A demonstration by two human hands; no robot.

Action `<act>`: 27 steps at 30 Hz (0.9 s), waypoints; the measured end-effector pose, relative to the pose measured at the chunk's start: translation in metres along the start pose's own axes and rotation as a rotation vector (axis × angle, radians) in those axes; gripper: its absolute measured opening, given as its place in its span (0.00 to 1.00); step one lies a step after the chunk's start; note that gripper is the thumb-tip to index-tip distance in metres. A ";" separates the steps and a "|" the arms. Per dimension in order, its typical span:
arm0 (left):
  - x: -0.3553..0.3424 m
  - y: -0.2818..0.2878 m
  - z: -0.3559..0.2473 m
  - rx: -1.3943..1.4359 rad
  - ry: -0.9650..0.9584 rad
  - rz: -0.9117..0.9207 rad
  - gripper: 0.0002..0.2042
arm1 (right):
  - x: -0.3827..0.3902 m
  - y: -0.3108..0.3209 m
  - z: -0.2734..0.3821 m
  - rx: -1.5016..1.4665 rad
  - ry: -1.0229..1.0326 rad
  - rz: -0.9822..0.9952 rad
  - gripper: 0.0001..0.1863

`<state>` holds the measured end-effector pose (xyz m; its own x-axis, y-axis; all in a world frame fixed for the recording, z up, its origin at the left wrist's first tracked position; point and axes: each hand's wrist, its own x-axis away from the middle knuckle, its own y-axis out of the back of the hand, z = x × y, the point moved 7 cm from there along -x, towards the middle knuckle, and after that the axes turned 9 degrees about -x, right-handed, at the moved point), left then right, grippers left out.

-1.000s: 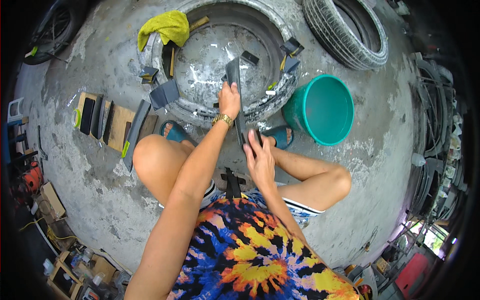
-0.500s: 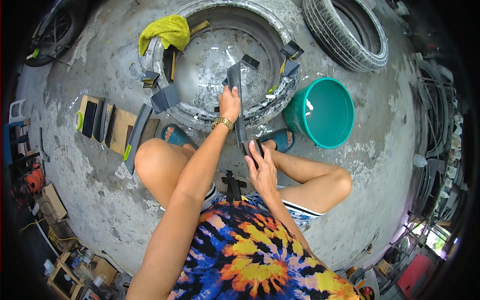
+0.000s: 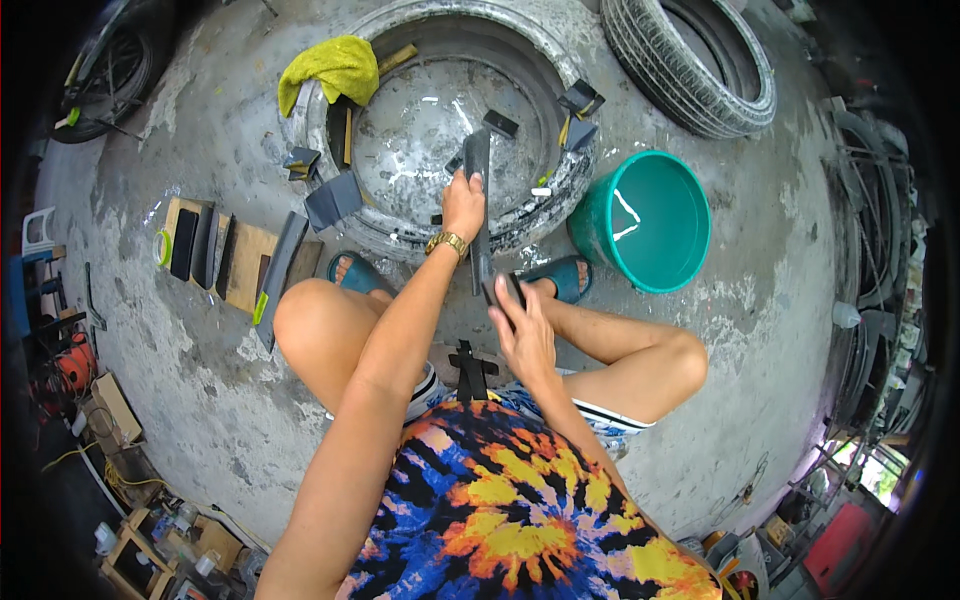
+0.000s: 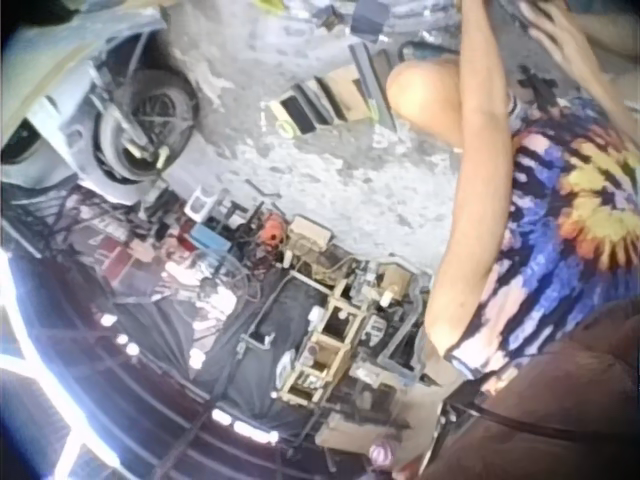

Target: Manually sanding a curved black automotive part using sandpaper and water from a bucket.

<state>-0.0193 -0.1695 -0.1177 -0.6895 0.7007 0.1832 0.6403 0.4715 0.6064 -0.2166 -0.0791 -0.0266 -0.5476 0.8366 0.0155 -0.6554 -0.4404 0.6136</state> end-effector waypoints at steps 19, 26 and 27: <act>-0.007 -0.011 0.007 -0.047 -0.026 0.086 0.18 | 0.003 -0.001 0.006 -0.044 -0.012 -0.028 0.23; -0.006 -0.007 0.001 -0.082 0.059 0.063 0.18 | 0.004 -0.003 0.000 -0.107 -0.024 -0.054 0.25; -0.003 -0.006 0.003 -0.094 0.056 0.050 0.18 | 0.015 -0.001 0.002 -0.124 -0.078 -0.027 0.26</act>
<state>-0.0196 -0.1726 -0.1242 -0.6768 0.6899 0.2568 0.6418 0.3821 0.6649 -0.2228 -0.0657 -0.0255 -0.4901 0.8692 0.0652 -0.7309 -0.4505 0.5126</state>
